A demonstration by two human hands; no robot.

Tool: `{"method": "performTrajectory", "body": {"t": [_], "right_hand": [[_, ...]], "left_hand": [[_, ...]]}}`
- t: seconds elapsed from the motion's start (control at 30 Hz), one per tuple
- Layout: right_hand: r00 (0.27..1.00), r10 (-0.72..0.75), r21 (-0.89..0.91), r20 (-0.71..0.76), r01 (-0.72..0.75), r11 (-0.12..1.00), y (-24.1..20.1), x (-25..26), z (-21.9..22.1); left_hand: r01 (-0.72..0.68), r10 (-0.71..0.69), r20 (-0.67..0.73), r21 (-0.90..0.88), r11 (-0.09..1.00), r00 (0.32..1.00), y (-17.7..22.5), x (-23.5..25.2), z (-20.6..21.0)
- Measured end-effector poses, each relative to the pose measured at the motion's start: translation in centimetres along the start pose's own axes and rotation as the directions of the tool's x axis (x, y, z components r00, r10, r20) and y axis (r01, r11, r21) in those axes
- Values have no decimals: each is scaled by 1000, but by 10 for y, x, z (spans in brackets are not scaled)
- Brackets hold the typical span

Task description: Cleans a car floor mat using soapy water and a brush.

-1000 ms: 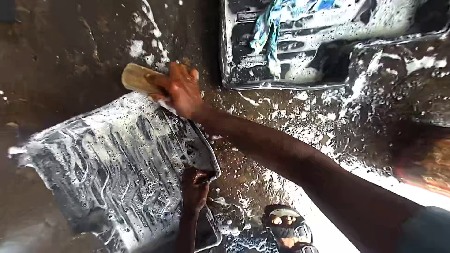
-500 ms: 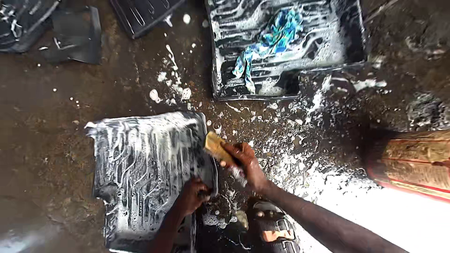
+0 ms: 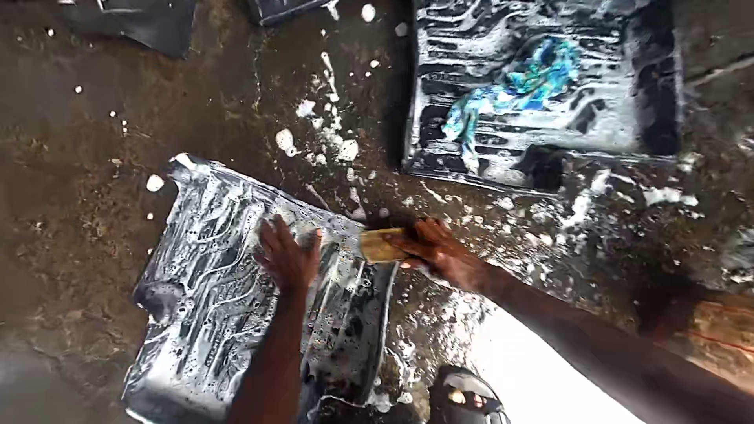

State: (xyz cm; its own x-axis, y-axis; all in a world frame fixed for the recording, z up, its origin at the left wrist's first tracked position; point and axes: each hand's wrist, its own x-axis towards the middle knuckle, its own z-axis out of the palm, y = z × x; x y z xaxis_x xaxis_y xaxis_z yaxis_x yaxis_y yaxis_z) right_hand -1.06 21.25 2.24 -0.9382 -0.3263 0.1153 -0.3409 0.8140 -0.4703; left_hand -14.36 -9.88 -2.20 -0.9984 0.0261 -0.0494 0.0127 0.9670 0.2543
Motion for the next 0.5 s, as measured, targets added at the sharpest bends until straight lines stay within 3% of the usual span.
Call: {"method": "performTrajectory", "body": {"t": [0.1, 0.17, 0.27, 0.33, 0.4, 0.5], "right_hand": [[1000, -8, 20, -16, 9, 1000, 16, 25, 6], [997, -82, -33, 8, 82, 996, 8, 99, 23], [979, -203, -63, 2, 203, 977, -29, 262, 74], [962, -270, 6, 34, 270, 963, -49, 318, 81], [964, -256, 91, 68, 249, 964, -45, 259, 58], [987, -94, 20, 130, 92, 996, -16, 88, 11]], "left_hand": [[-35, 36, -17, 59, 998, 999, 4, 0, 9], [-32, 31, 14, 63, 998, 999, 4, -8, 9], [-18, 17, 5, 82, 997, 1000, 6, -7, 6], [-7, 6, 9, 98, 995, 1000, 7, -5, 4], [2, -2, 0, 71, 997, 1000, 8, -10, 3], [22, -22, 0, 22, 1000, 1000, 11, -10, 2]]}}
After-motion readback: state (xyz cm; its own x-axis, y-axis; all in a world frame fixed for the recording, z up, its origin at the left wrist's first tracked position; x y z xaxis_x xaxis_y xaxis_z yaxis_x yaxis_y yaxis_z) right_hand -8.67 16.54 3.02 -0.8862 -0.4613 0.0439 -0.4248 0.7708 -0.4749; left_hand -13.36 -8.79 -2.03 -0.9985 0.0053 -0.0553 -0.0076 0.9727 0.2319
